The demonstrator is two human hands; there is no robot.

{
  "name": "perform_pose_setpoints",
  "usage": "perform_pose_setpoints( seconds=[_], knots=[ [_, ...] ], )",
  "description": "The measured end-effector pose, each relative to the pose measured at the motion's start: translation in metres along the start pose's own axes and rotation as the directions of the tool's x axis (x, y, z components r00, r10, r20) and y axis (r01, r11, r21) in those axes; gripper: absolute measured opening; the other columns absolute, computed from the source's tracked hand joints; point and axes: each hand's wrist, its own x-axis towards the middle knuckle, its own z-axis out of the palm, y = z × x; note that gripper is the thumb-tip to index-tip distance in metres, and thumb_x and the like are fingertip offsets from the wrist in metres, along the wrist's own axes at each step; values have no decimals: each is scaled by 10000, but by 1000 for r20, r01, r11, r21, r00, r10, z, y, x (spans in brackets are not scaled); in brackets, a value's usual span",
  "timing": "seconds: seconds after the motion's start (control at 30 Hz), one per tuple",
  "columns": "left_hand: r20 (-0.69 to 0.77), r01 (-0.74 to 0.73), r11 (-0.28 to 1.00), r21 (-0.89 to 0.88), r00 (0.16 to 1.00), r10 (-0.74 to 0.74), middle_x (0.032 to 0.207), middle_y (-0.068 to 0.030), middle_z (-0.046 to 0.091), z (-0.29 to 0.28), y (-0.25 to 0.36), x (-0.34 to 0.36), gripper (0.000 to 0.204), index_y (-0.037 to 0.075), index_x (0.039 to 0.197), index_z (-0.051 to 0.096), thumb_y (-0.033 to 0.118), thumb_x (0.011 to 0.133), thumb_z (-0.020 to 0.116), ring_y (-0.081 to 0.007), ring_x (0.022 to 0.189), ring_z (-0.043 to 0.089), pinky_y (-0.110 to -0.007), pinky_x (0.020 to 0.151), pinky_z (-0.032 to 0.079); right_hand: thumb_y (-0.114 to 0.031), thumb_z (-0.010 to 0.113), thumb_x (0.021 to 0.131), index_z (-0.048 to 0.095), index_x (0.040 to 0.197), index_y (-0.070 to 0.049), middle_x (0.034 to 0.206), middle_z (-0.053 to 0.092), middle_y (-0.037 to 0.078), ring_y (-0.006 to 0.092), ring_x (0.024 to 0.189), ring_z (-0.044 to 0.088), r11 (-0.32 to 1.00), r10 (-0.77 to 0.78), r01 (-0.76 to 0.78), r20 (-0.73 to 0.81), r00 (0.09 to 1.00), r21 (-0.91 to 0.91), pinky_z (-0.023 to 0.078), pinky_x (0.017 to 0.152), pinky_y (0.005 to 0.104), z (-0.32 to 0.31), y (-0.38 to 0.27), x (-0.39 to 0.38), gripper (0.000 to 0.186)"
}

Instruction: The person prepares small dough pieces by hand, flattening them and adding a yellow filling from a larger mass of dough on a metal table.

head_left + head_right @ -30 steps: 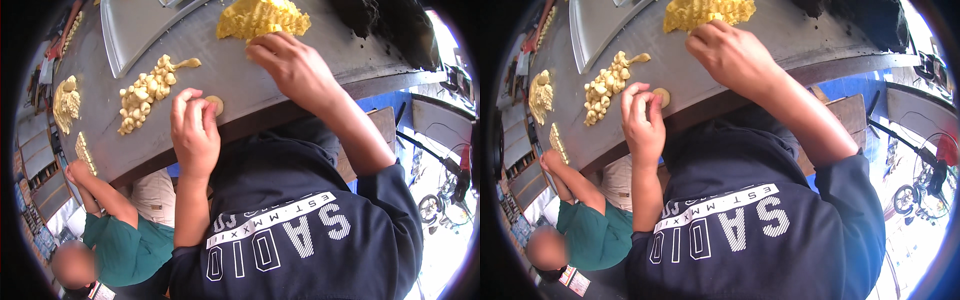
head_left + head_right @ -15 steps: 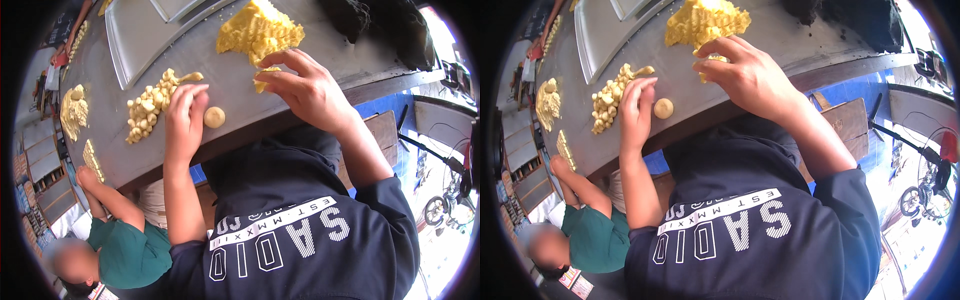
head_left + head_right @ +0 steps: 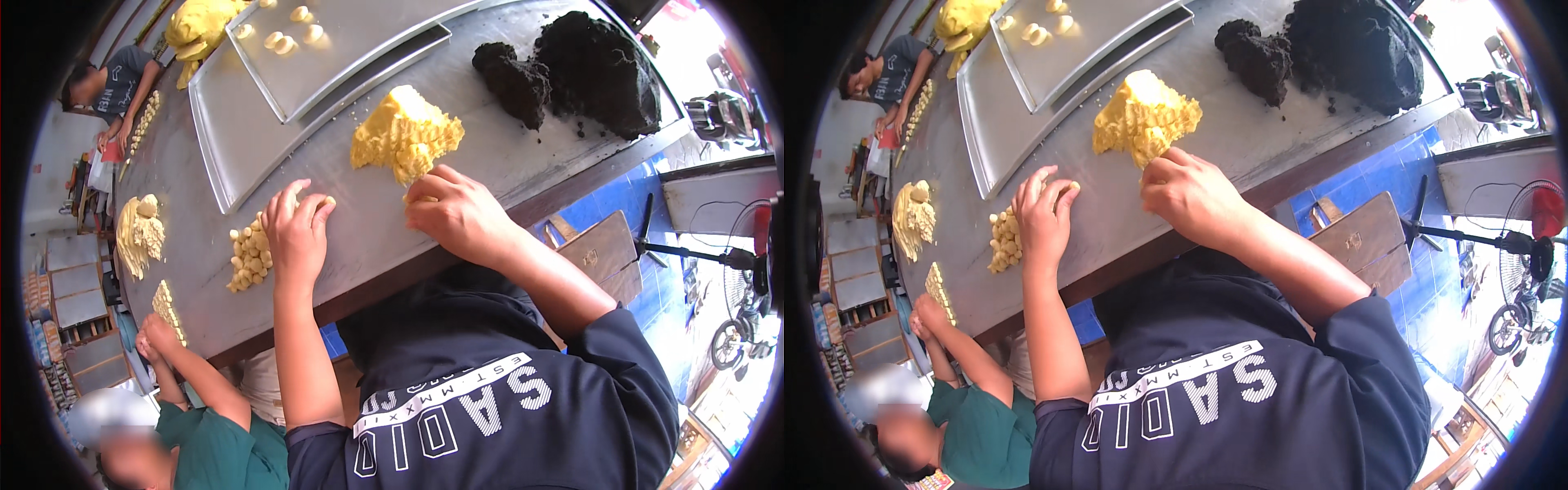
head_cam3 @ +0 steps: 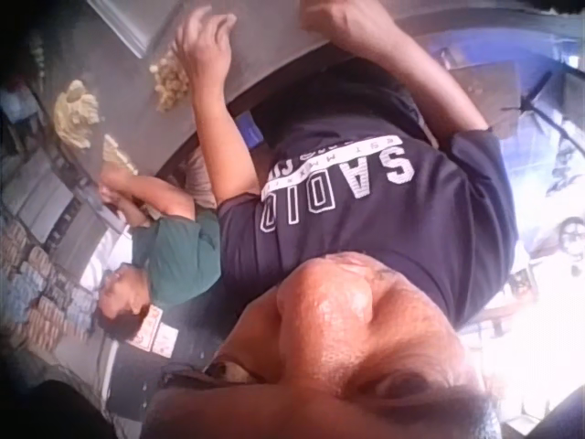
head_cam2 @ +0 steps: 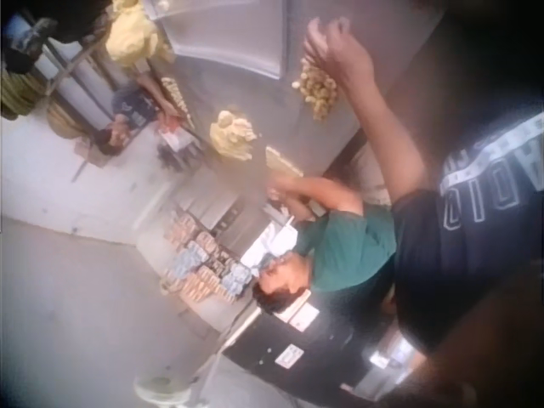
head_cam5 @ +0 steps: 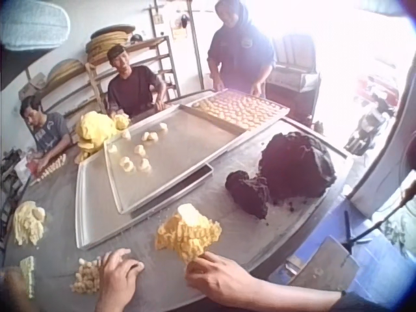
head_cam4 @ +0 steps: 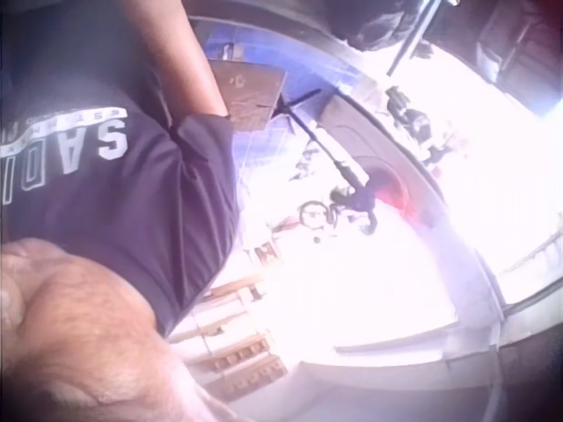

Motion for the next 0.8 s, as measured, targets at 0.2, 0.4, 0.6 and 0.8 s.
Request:
perform_pose_setpoints(
  seconds=[0.2, 0.4, 0.6, 0.8],
  knots=[
    [41, 232, 757, -611, 964, -262, 1152, -124, 854, -13, 34, -56, 153, 30, 1225, 789, 5, 1074, 780, -340, 1079, 805, -440, 983, 634, -112, 862, 950, 789, 1244, -54, 1290, 733, 141, 383, 1167, 738, 977, 198, -207, -142, 970, -50, 631, 1006, 475, -4, -9, -16, 308],
    [-125, 30, 963, -266, 990, -66, 1189, -130, 859, -5, 40, -72, 279, 23, 1303, 823, 72, 1031, 858, -349, 1093, 791, -451, 1005, 625, -124, 757, 985, 745, 1059, -61, 1122, 684, 119, 336, 1088, 720, 984, 49, -62, -85, 995, -166, 646, 939, 465, 2, 5, 1, 98],
    [-46, 92, 954, -285, 993, -109, 1352, -134, 808, 8, 24, -75, 343, 52, 1261, 874, 167, 948, 953, -315, 1228, 739, -474, 1026, 602, -178, 815, 968, 751, 1025, -75, 1098, 674, 96, 311, 1063, 712, 961, 32, -37, -22, 999, -274, 639, 940, 450, 9, -10, 18, 134],
    [-86, 144, 958, -248, 982, -170, 1166, -121, 833, 5, 30, -56, 214, 46, 1192, 870, 152, 1010, 908, -292, 1010, 791, -397, 902, 634, -192, 851, 949, 739, 1023, -81, 1147, 725, 104, 337, 1107, 719, 990, 113, -123, -140, 984, -66, 629, 945, 465, 2, -5, -1, 174]
  ],
)
